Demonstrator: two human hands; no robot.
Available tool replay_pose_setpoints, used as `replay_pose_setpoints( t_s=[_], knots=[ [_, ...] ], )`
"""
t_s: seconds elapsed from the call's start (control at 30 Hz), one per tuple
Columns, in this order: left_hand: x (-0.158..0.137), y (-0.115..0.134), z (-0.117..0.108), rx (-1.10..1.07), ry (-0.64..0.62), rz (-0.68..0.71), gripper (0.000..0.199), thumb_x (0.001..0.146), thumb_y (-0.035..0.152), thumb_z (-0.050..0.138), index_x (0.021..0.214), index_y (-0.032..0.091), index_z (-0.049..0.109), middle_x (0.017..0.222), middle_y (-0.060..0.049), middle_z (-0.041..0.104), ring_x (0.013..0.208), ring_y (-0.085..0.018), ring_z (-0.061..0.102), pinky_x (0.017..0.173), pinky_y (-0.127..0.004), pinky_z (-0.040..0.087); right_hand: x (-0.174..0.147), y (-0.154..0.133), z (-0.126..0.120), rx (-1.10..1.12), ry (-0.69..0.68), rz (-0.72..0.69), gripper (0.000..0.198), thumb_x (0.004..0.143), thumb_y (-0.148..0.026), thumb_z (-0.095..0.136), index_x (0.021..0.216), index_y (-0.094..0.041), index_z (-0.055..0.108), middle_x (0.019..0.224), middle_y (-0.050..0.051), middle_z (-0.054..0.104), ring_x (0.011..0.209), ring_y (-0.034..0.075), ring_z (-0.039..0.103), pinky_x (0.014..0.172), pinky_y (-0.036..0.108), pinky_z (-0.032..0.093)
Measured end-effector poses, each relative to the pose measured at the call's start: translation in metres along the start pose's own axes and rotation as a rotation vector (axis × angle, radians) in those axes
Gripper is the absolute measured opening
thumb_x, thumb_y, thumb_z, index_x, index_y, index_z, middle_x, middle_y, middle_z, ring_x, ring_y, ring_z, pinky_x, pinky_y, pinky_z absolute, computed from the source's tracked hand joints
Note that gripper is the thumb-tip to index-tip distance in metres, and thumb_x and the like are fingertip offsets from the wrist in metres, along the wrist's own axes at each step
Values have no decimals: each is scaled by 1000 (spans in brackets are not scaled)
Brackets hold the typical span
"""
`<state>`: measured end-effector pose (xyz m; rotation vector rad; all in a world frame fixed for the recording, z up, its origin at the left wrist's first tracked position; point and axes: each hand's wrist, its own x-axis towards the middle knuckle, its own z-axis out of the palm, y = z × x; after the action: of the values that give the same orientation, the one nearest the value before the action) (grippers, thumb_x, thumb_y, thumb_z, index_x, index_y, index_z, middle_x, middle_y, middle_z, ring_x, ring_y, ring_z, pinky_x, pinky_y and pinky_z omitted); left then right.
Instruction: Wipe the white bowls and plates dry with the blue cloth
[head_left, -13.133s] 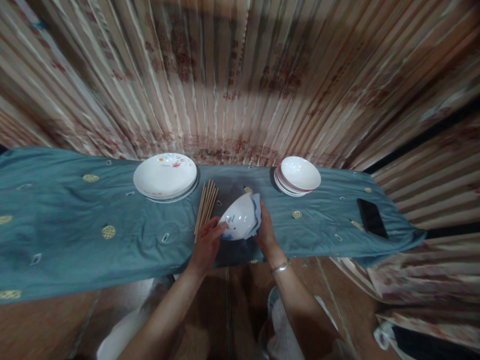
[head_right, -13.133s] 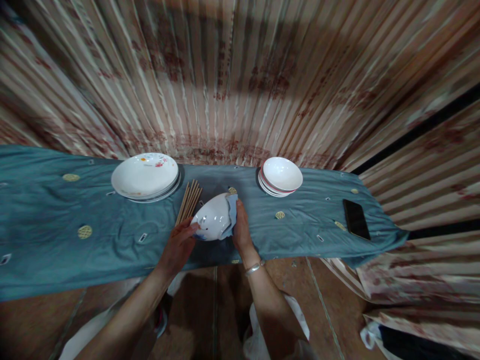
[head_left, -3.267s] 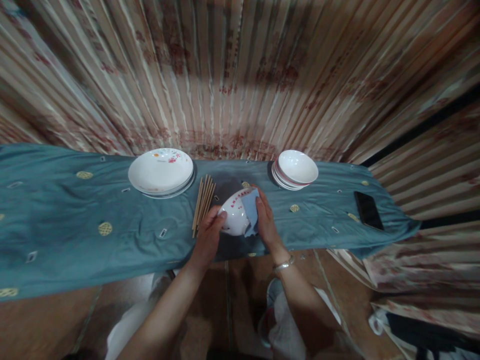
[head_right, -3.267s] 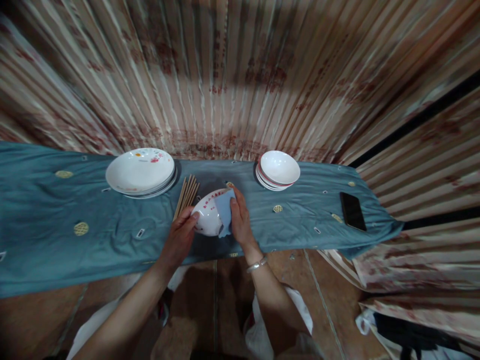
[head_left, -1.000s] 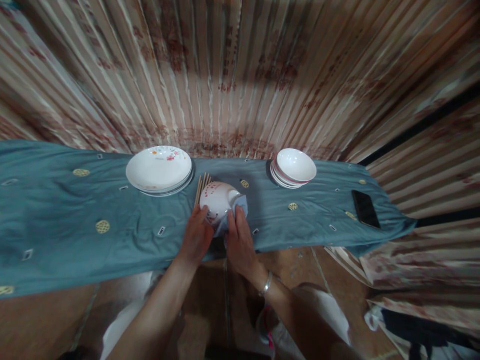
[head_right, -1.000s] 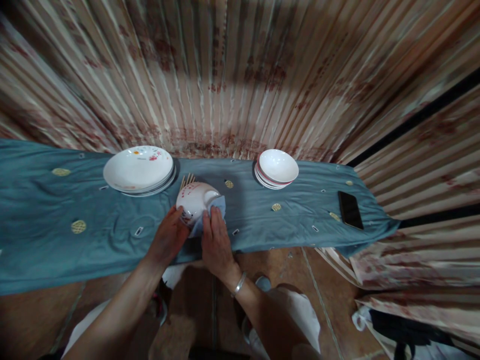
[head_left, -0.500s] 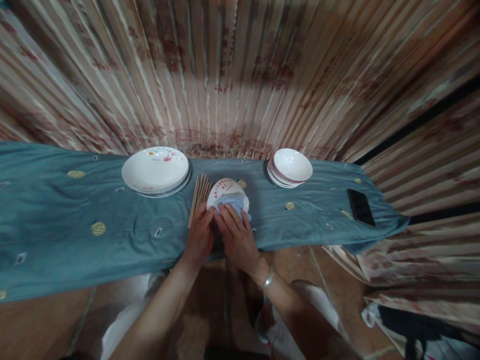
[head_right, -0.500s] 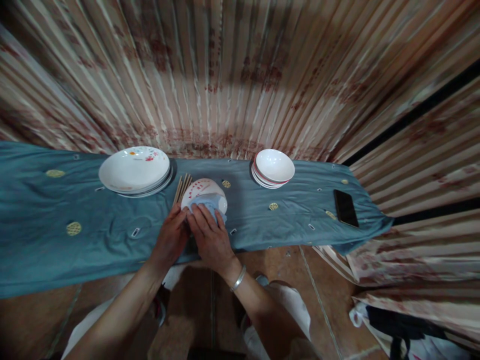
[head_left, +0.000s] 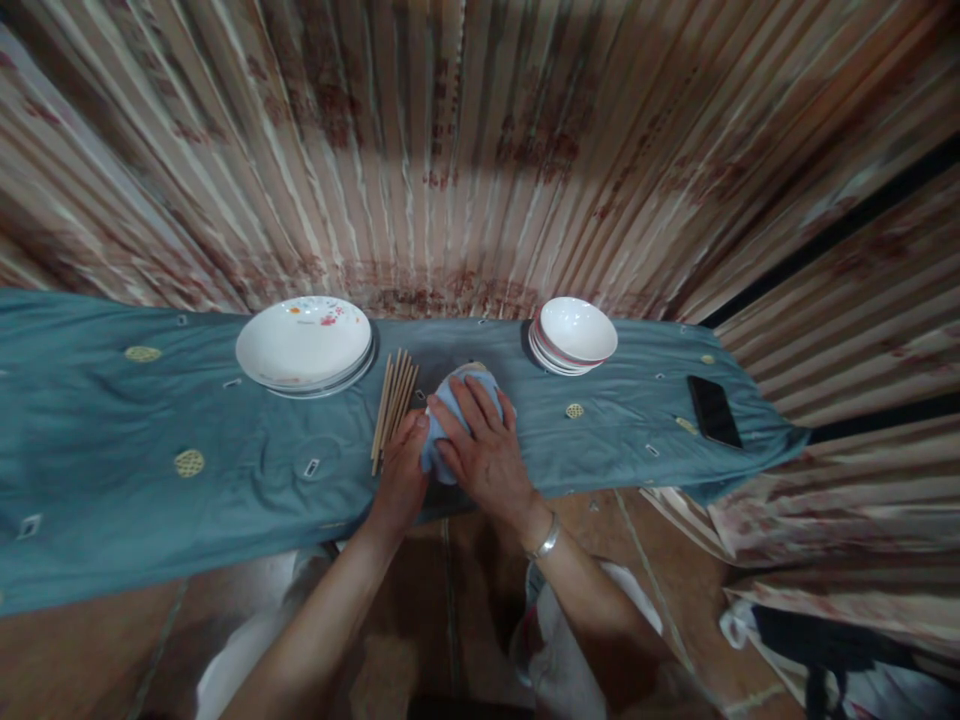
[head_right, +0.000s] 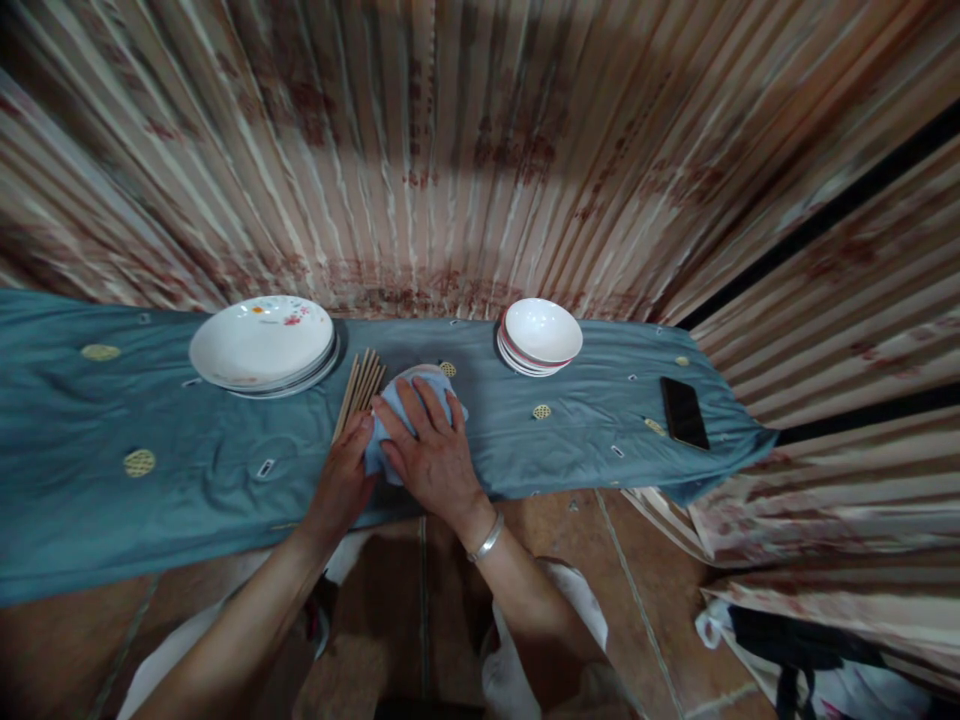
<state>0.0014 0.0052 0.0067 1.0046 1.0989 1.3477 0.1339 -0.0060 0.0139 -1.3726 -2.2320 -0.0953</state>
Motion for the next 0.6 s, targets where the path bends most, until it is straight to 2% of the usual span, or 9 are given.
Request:
replay_pose_setpoints(
  t_s=[0.17,0.37,0.47,0.6],
  knots=[
    [1,4,-2,38,5,-11,8,80,21,61,81,21,70,89,-7,68,99,-27,61,96,-36,44,10,2,-7,8,14,27,48,103,-37,38,149,-24,42,157,10,40,148,28,28,118,53,23],
    [3,3,-11,222,-6,53,9,74,16,64,76,23,68,92,-6,69,103,-27,59,104,-39,42,16,13,-5,104,45,93,49,104,-37,33,149,-21,41,156,10,40,147,26,30,119,50,26],
    [1,1,-10,224,-51,89,9,75,18,63,76,24,69,89,-4,67,93,-24,58,97,-36,46,18,21,-5,208,67,146,50,104,-37,30,149,-20,42,155,11,42,146,23,33,119,47,29],
    [1,-2,-6,113,-31,22,11,82,22,59,75,24,67,76,-2,62,75,-20,54,79,-30,48,20,33,-2,402,98,209,50,104,-40,30,147,-20,45,153,9,46,145,20,36,121,42,30]
  ],
)
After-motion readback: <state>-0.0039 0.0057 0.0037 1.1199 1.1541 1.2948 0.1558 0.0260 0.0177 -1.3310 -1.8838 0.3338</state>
